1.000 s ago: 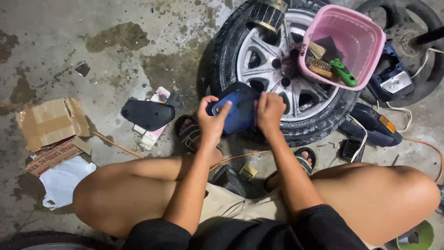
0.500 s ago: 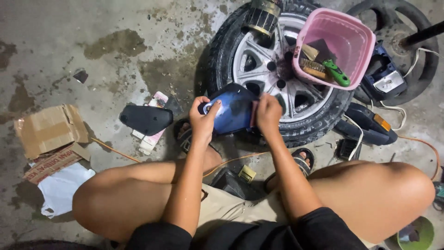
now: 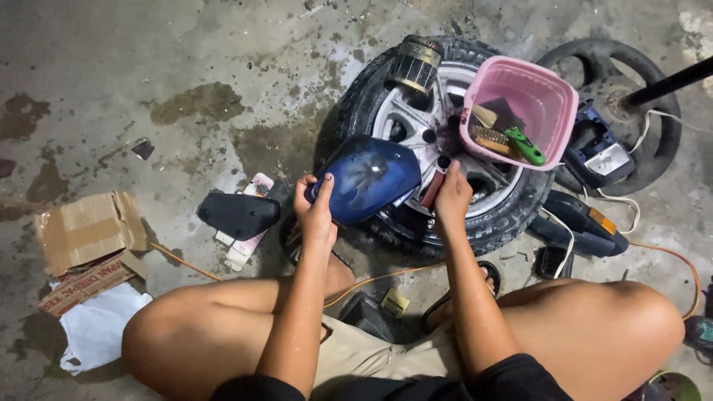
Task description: Hand-sanding a blue plastic motorcycle component using sandpaper and water to smooth the surface.
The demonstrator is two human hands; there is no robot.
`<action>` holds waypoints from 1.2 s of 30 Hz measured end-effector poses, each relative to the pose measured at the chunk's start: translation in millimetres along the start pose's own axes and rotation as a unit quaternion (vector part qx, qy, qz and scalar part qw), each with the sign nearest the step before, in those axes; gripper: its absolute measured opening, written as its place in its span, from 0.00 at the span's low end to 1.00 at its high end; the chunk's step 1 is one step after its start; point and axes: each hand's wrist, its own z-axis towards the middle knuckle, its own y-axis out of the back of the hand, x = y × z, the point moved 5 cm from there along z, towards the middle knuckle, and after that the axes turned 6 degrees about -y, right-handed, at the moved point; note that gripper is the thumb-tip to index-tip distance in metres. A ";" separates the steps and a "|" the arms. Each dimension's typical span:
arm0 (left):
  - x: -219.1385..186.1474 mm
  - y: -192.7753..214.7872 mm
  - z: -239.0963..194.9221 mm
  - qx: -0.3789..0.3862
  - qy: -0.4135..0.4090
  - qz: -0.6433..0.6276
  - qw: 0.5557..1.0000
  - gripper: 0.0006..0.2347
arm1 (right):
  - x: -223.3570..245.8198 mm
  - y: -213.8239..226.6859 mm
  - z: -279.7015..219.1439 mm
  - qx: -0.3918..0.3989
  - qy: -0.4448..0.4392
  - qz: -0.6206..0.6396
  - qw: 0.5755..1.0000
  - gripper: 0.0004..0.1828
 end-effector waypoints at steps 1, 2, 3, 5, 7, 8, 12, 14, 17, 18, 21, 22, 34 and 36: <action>1.3 -1.0 -0.4 0.002 0.000 -0.003 1.000 0.13 | -28.2 2.7 23.5 -0.001 0.004 0.001 1.000 0.29; 2.7 -1.3 -0.9 0.002 0.001 0.004 1.000 0.13 | -57.6 4.7 47.4 0.004 -0.007 -0.012 1.000 0.28; 3.1 1.1 -1.8 0.000 0.002 0.013 1.000 0.13 | -88.2 5.7 68.6 0.011 -0.020 -0.025 0.999 0.28; 17.8 6.4 5.9 -0.007 -0.002 0.020 1.000 0.13 | -97.2 5.6 75.6 0.021 -0.046 -0.058 0.997 0.27; 39.9 16.0 16.9 -0.012 -0.005 0.027 1.000 0.13 | -100.6 4.2 77.4 0.030 -0.073 -0.092 0.993 0.28; 54.6 22.8 24.8 -0.017 -0.005 0.044 0.999 0.13 | -105.3 -0.3 75.3 0.062 -0.155 -0.044 0.985 0.22; 98.3 45.7 43.4 -0.023 0.003 0.085 0.996 0.15 | -135.6 -1.8 79.6 0.131 -0.227 0.011 0.965 0.11; 102.2 48.9 46.1 -0.030 0.009 0.086 0.996 0.15 | -114.2 0.4 72.8 0.119 -0.189 0.007 0.975 0.15; 110.6 60.6 46.6 -0.030 0.019 0.123 0.992 0.16 | -117.6 8.4 76.9 0.095 -0.128 -0.003 0.987 0.21; 112.2 61.8 50.0 -0.021 0.016 0.154 0.988 0.18 | -121.2 8.6 84.1 0.084 -0.099 -0.005 0.992 0.21; 115.0 67.6 58.2 0.024 0.041 0.207 0.977 0.28 | -109.1 9.5 80.3 0.077 -0.064 -0.011 0.995 0.27; 116.2 72.5 60.7 0.025 0.041 0.207 0.977 0.28 | -109.9 10.7 82.2 0.077 -0.065 -0.011 0.995 0.27; 88.3 57.7 40.9 0.147 0.067 0.437 0.885 0.50 | -107.3 1.0 57.4 0.063 -0.004 -0.180 0.982 0.12; 81.3 52.0 34.3 0.170 0.044 0.472 0.864 0.50 | -107.9 -0.2 51.2 0.059 0.022 -0.178 0.982 0.14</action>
